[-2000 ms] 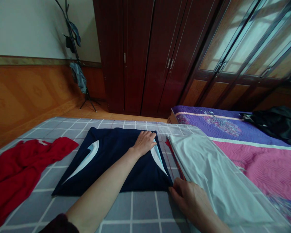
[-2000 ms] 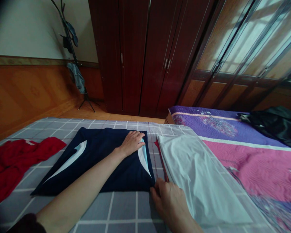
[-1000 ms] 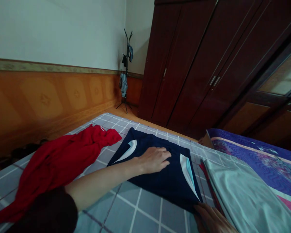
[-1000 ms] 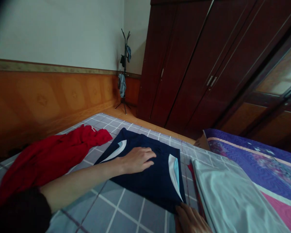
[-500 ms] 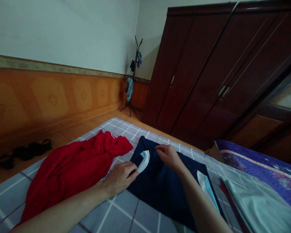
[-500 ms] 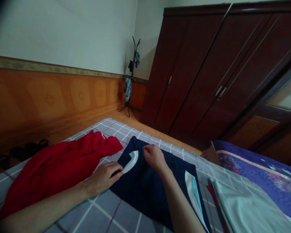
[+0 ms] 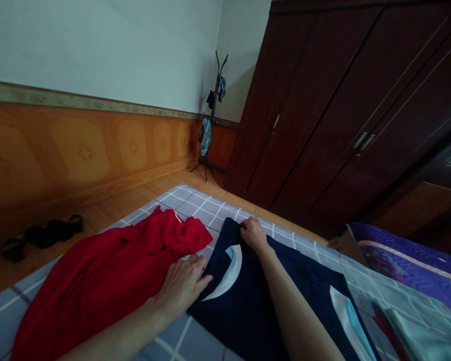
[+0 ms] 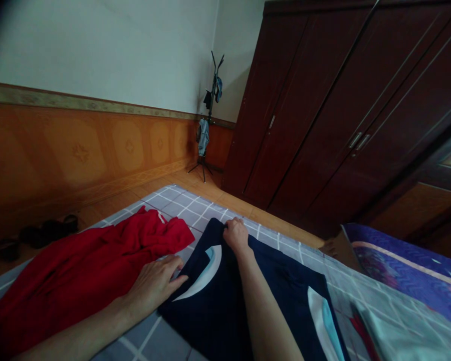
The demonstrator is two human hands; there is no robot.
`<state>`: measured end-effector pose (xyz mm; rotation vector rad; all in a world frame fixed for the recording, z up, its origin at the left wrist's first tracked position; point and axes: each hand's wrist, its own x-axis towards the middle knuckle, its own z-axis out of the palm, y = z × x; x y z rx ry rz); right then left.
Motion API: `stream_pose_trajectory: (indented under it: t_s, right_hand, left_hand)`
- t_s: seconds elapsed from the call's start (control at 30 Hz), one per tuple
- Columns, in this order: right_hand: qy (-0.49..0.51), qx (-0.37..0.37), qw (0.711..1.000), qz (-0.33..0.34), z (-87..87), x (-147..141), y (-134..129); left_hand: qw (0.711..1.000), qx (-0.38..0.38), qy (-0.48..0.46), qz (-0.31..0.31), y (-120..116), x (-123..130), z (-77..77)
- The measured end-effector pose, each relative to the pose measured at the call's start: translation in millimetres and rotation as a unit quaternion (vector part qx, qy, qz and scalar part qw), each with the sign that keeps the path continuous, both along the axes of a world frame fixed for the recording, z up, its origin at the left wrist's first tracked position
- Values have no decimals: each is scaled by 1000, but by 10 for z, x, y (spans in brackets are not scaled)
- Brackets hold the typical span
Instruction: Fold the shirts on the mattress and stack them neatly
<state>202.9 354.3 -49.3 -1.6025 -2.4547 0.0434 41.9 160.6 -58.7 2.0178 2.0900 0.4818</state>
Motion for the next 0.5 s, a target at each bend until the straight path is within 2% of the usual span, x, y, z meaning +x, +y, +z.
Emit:
stream_pose_trajectory:
  t_s: [0.13,0.3,0.5]
  right_hand:
    - [0,21,1000,-15,-60,-3,-9]
    - [-1,36,999,-29,-104,26,8]
    - [-6,34,999,15,-100,12,-4]
  left_hand:
    - [1000,-24,-10,7,64,-21,-6]
    - [997,-54,-24,55,107,-108,3]
    - [998,-48,13,49,87,-116,-10]
